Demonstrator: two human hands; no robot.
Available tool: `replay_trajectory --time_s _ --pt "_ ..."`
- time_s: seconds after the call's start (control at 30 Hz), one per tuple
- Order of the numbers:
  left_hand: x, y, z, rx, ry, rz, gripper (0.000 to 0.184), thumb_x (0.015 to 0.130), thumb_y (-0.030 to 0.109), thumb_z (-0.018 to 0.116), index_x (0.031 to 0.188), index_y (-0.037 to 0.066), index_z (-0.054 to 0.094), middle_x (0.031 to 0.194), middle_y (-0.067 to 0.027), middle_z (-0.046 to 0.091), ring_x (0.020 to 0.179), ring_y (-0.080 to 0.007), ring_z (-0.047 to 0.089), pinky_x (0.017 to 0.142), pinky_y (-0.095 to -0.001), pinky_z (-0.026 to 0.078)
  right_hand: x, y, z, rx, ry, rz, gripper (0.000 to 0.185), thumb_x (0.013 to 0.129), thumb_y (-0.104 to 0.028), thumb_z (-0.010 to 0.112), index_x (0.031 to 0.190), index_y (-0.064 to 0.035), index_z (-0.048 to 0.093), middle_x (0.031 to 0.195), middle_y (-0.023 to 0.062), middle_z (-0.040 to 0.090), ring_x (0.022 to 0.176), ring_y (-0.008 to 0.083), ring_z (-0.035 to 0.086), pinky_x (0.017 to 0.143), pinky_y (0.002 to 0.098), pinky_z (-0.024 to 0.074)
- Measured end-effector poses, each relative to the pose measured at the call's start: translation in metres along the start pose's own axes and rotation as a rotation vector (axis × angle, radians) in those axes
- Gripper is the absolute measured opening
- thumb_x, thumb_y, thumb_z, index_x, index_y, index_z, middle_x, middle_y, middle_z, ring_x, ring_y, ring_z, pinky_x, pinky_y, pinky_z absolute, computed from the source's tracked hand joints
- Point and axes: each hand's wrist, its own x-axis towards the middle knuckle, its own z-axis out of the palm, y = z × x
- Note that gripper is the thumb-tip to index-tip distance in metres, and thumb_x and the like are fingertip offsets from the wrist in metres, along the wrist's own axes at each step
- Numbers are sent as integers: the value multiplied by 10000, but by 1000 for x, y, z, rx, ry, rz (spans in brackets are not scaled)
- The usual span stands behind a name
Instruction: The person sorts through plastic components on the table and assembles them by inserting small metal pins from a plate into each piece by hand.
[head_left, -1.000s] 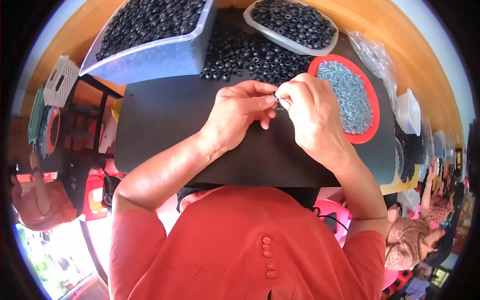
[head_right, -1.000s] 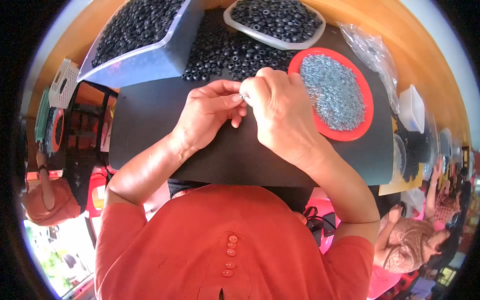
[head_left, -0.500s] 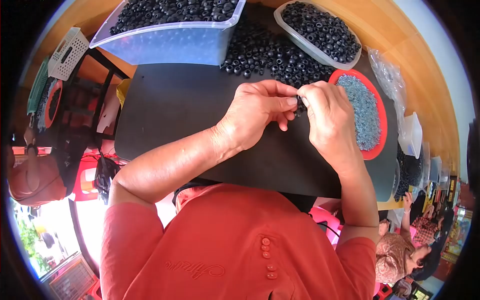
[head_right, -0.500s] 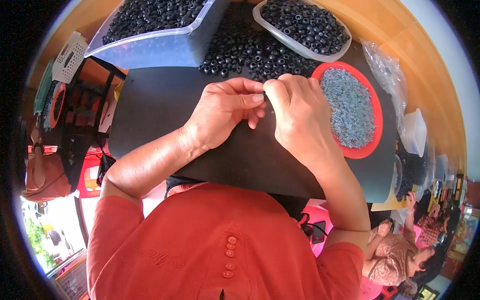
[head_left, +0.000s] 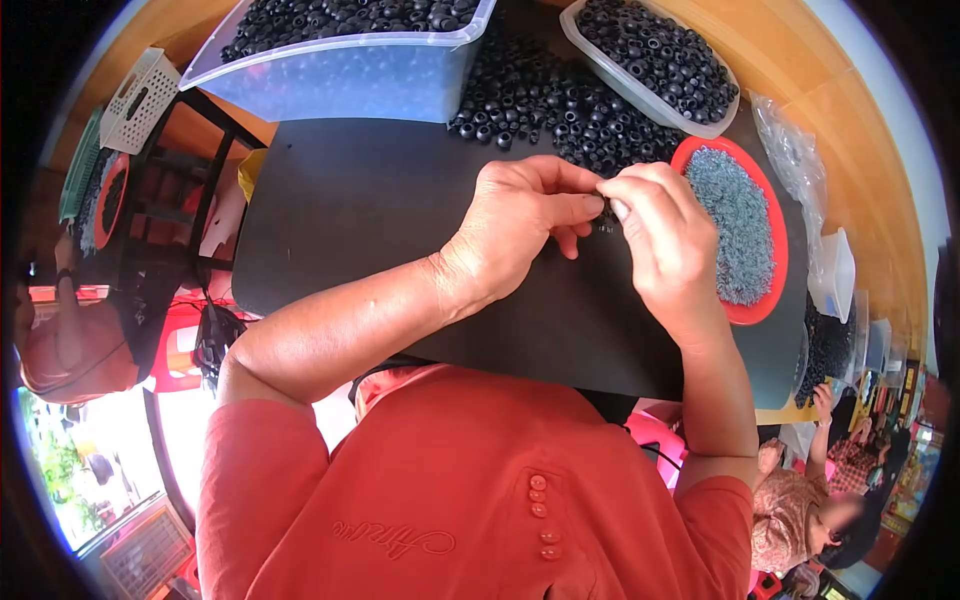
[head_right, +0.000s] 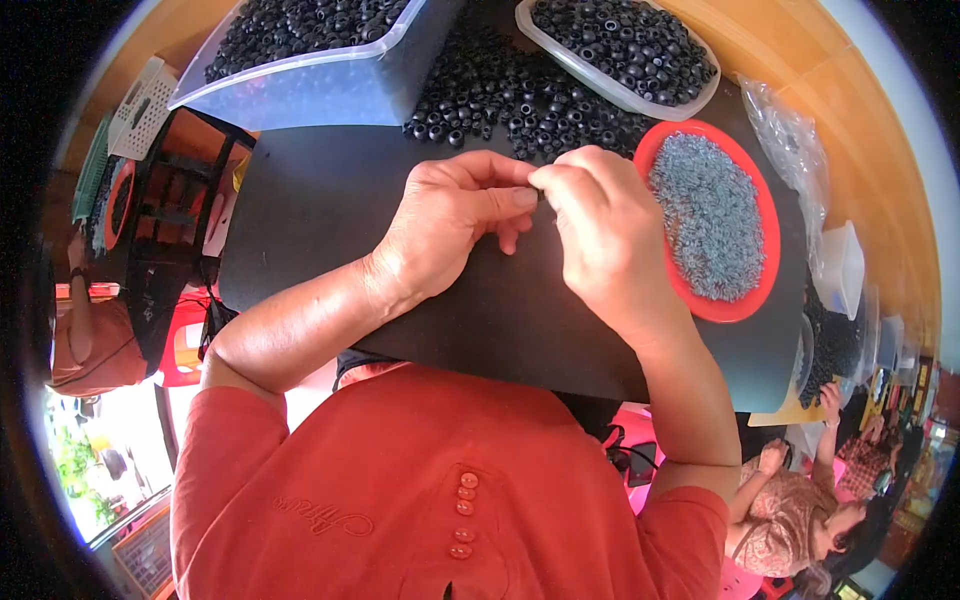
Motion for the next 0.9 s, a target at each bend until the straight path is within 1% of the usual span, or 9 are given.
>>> replay_trajectory --time_s 0.03,0.13,0.17,0.27,0.37,0.47,0.57,0.67,0.9 --pt "0 0 0 -11 1 3 187 934 27 672 1096 -64 662 919 -101 681 761 -148 640 657 -279 543 0 -1 -1 64 0 61 203 813 82 645 993 -12 652 877 115 618 796 300 628 691 391 508" --pt "0 -1 1 -14 -10 10 187 933 23 672 1098 -65 660 923 -103 680 771 -152 645 659 -281 544 -1 4 0 178 47 101 183 856 100 639 998 -15 649 858 118 621 758 287 634 645 363 511" --pt "0 -2 1 -17 -11 11 187 934 23 671 1099 -65 660 924 -104 681 773 -152 646 660 -281 544 0 4 0 190 51 101 171 873 100 640 1001 -13 648 845 113 622 723 258 637 625 341 506" --pt "0 -2 1 -13 -12 13 187 936 24 669 1100 -65 660 928 -106 683 778 -152 648 661 -282 545 -1 3 0 213 37 148 146 882 85 644 995 -7 649 851 114 626 736 245 646 637 333 509" --pt "-1 -1 1 16 -4 21 190 934 29 673 1099 -66 661 930 -106 688 773 -146 648 658 -279 545 -2 5 1 243 49 188 104 893 65 654 974 0 650 847 107 648 740 211 659 650 303 512" --pt "-2 -1 2 59 17 37 197 925 35 685 1093 -66 665 910 -100 694 743 -136 642 653 -271 540 -6 2 3 337 12 355 74 896 49 665 955 7 647 839 91 672 742 178 667 663 277 513" --pt "-4 1 3 118 32 54 200 910 37 702 1079 -65 671 881 -89 697 703 -125 630 644 -259 530 -10 3 9 469 56 454 69 898 44 669 954 12 645 832 74 685 735 150 665 672 263 513" --pt "-6 3 5 145 50 85 198 899 38 714 1065 -62 677 861 -82 696 677 -118 620 637 -253 521 -8 -1 4 421 19 450 74 890 55 666 944 13 638 832 65 674 749 140 662 676 258 513" --pt "-5 3 4 181 39 111 198 892 39 719 1059 -58 679 851 -77 691 675 -115 622 636 -254 521 -7 3 3 360 56 250 152 830 134 656 914 11 626 870 76 651 753 149 653 680 269 522"
